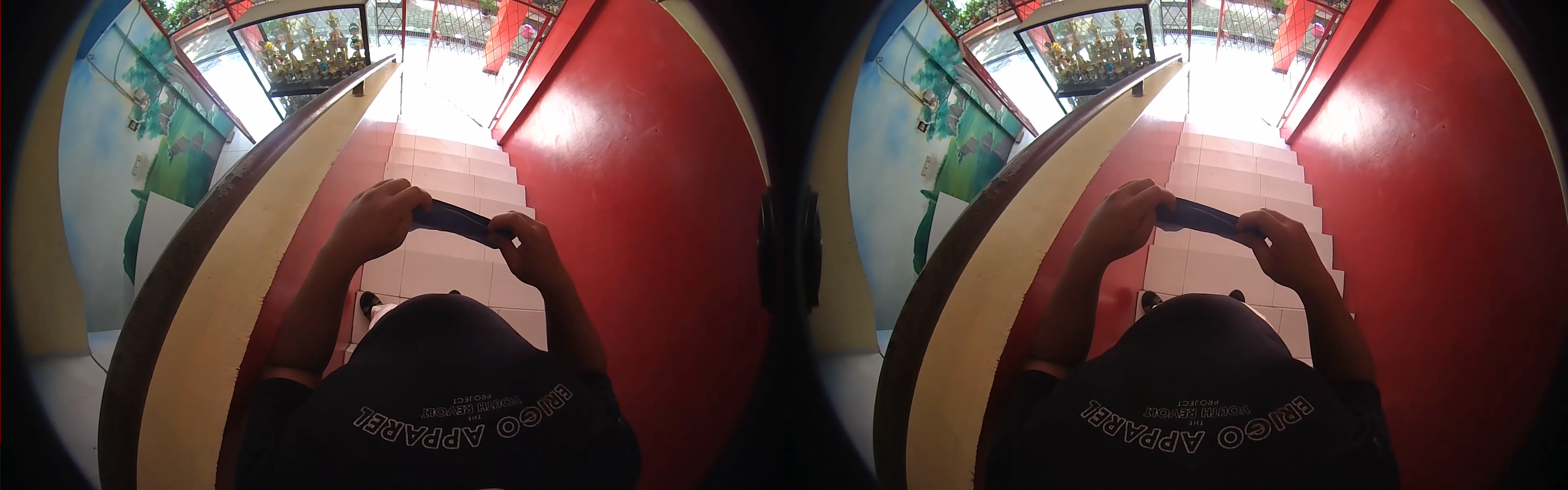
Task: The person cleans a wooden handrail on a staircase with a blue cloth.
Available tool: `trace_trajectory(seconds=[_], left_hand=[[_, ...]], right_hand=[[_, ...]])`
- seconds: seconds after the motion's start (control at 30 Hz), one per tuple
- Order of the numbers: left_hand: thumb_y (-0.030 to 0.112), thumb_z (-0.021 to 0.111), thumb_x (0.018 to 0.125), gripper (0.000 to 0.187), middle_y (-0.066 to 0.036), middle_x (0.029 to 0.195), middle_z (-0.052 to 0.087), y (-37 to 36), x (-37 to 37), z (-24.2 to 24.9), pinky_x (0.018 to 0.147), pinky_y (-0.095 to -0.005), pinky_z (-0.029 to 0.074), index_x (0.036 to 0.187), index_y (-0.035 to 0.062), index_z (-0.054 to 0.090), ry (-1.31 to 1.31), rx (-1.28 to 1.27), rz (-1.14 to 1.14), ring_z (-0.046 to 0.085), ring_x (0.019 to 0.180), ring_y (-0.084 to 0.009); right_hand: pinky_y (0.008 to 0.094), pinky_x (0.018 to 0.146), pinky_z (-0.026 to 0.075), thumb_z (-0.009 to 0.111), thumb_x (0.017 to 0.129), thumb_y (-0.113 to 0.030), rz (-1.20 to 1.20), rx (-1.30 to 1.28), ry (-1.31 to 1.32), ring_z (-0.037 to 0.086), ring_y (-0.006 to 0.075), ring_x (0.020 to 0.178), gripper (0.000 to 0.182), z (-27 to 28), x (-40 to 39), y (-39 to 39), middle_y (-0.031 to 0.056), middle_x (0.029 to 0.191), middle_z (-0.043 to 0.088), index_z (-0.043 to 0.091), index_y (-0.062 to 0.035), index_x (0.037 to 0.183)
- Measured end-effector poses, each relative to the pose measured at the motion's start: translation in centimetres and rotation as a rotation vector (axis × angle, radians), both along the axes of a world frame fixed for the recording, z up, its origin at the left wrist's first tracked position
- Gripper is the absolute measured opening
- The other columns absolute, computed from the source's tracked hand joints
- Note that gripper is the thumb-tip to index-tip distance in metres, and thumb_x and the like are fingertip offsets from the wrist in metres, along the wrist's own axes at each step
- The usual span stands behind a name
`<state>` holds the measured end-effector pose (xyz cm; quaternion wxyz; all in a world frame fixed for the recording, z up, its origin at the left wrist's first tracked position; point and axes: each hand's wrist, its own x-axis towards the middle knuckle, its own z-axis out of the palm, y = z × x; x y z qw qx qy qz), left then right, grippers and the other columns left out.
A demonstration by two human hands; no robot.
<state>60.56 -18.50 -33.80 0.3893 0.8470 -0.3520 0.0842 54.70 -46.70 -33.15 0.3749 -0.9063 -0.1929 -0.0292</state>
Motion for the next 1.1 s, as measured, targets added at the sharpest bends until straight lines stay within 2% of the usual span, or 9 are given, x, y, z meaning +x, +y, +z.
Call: trace_trajectory(seconds=[0.27, 0.4, 0.53, 0.57, 0.67, 0.7, 1.0, 1.07, 1.1], left_hand=[[0.011, 0.075, 0.080, 0.035, -0.014, 0.095, 0.069, -0.4, 1.1, 0.3, 0.077, -0.0385, 0.054, 0.113, 0.0069, 0.063, 0.039, -0.006, 0.001, 0.068, 0.088, -0.0319], [0.016, 0.077, 0.079, 0.030, -0.013, 0.094, 0.070, 1.1, 1.3, 1.2, 0.077, -0.0398, 0.053, 0.106, 0.0073, 0.068, 0.248, -0.036, 0.146, 0.068, 0.087, -0.0311], [0.014, 0.075, 0.081, 0.020, -0.014, 0.086, 0.069, 1.1, 1.6, 1.6, 0.072, -0.0383, 0.054, 0.097, 0.0030, 0.071, 0.094, 0.012, 0.072, 0.068, 0.076, -0.0292], [0.015, 0.075, 0.081, 0.019, -0.014, 0.085, 0.069, 0.3, 1.6, 2.1, 0.071, -0.0385, 0.054, 0.096, 0.0033, 0.071, 0.083, -0.002, 0.057, 0.068, 0.076, -0.0294], [0.019, 0.073, 0.083, 0.018, -0.013, 0.083, 0.069, -0.3, 2.1, 3.9, 0.070, -0.0394, 0.053, 0.095, 0.0046, 0.071, 0.005, 0.039, 0.073, 0.068, 0.075, -0.0295], [0.020, 0.072, 0.084, 0.019, -0.013, 0.082, 0.069, -0.2, 2.4, 4.4, 0.070, -0.0398, 0.053, 0.095, 0.0051, 0.071, -0.035, 0.067, 0.089, 0.068, 0.075, -0.0295], [0.029, 0.073, 0.084, 0.018, -0.005, 0.086, 0.070, 3.5, -0.4, 9.1, 0.072, -0.0385, 0.055, 0.095, 0.0139, 0.072, -0.267, 0.246, 0.558, 0.069, 0.077, -0.0274], [0.034, 0.074, 0.083, 0.022, -0.003, 0.084, 0.069, 5.4, 0.4, 10.9, 0.073, -0.0360, 0.055, 0.097, 0.0167, 0.072, -0.439, 0.345, 0.824, 0.069, 0.080, -0.0235], [0.034, 0.074, 0.083, 0.026, -0.002, 0.092, 0.069, 7.4, 0.6, 13.0, 0.074, -0.0352, 0.054, 0.104, 0.0192, 0.071, -0.614, 0.326, 1.146, 0.068, 0.084, -0.0225]], right_hand=[[0.0366, 0.075, 0.056, 0.073, 0.084, -0.005, 0.123, -0.315, 0.037, 0.072, 0.0273, 0.084, 0.022, 0.0, 3.0, -2.2, 0.0114, 0.099, 0.074, 0.068, -0.0076, 0.105], [0.0318, 0.073, 0.055, 0.078, 0.081, -0.008, -0.061, 0.033, -0.132, 0.071, 0.0196, 0.080, 0.017, 0.4, 2.9, -1.4, 0.0079, 0.086, 0.072, 0.064, -0.0047, 0.091], [0.0420, 0.099, 0.046, 0.082, 0.080, -0.013, 0.061, 0.575, -0.071, 0.066, 0.0240, 0.105, 0.060, -1.5, 3.7, -1.1, 0.0097, 0.102, 0.069, 0.045, -0.0094, 0.127], [0.0475, 0.108, 0.036, 0.084, 0.078, -0.014, 0.136, 0.585, 0.108, 0.060, 0.0279, 0.115, 0.086, -1.4, 3.8, -1.0, 0.0108, 0.109, 0.067, 0.028, -0.0123, 0.143], [0.0343, 0.093, 0.050, 0.075, 0.085, -0.007, 0.072, 0.330, 0.366, 0.065, 0.0194, 0.102, 0.050, -4.5, 4.0, -0.7, 0.0095, 0.107, 0.068, 0.053, -0.0019, 0.129], [0.0299, 0.084, 0.053, 0.064, 0.092, -0.005, 0.059, 0.538, 0.406, 0.064, 0.0146, 0.095, 0.026, -5.4, 4.4, -0.4, 0.0079, 0.101, 0.067, 0.061, 0.0020, 0.117], [0.0301, 0.085, 0.050, 0.056, 0.100, -0.016, 0.025, 0.789, 0.236, 0.061, 0.0150, 0.095, 0.028, -5.0, 9.5, 7.6, 0.0099, 0.105, 0.065, 0.059, 0.0045, 0.117], [0.0300, 0.085, 0.050, 0.060, 0.098, -0.019, 0.046, 0.872, 0.163, 0.062, 0.0160, 0.097, 0.030, -2.4, 12.5, 12.5, 0.0127, 0.105, 0.066, 0.059, 0.0039, 0.117], [0.0289, 0.082, 0.051, 0.061, 0.097, -0.017, 0.005, 0.868, 0.194, 0.064, 0.0172, 0.095, 0.032, 1.8, 14.5, 18.3, 0.0143, 0.105, 0.066, 0.056, 0.0023, 0.121]])
